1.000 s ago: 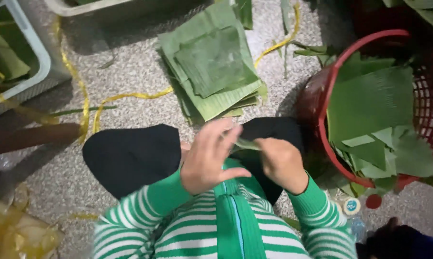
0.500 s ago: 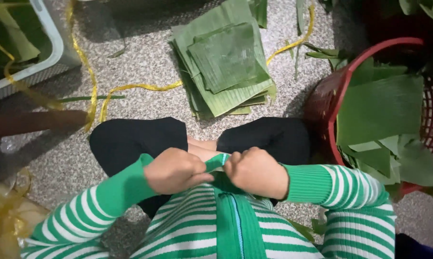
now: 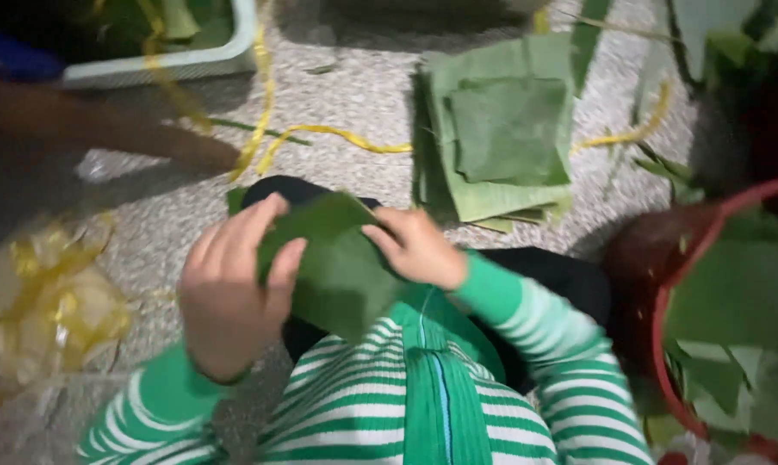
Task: Folding banana leaves into rectangular shapes and stacking them neatly.
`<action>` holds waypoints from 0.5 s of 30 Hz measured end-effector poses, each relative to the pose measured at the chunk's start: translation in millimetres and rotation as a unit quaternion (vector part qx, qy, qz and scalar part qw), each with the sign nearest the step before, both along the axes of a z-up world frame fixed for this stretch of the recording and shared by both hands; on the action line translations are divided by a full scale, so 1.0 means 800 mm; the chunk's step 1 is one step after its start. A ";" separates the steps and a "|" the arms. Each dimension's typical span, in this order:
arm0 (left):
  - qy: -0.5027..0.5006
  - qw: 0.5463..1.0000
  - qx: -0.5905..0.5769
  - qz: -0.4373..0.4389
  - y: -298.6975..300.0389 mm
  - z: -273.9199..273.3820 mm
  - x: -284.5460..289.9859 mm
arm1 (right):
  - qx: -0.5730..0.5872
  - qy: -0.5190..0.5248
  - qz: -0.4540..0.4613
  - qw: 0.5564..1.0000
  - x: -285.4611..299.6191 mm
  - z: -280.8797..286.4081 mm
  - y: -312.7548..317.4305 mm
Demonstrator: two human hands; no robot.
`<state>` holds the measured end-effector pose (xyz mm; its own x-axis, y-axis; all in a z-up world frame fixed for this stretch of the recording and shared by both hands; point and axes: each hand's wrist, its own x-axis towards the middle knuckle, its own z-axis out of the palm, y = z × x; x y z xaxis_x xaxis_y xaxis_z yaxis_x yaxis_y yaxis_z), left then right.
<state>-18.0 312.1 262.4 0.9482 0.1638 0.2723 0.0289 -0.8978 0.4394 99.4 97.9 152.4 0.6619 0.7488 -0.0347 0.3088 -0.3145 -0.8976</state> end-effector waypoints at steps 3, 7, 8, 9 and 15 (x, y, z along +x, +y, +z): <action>0.057 0.995 0.075 0.011 -0.018 -0.042 -0.014 | 0.078 0.176 -0.072 0.979 -0.057 -0.097 0.070; 0.115 0.973 0.111 0.165 -0.040 -0.231 -0.037 | 0.023 0.146 -0.109 0.983 -0.080 -0.139 0.090; 0.125 0.975 0.085 0.164 -0.040 -0.257 -0.045 | -0.001 0.132 -0.087 0.987 -0.075 -0.138 0.088; 0.137 0.976 0.059 0.158 -0.040 -0.283 -0.052 | -0.027 0.119 -0.069 0.990 -0.072 -0.136 0.084; 0.129 0.976 0.032 0.171 -0.041 -0.299 -0.045 | -0.052 0.303 -0.064 0.949 0.062 -0.101 0.110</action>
<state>-54.0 279.1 23.3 0.8790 0.4739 0.0525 0.4345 -0.8414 0.3214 148.9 186.2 71.4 0.5817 0.6357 -0.5074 -0.3019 -0.4105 -0.8604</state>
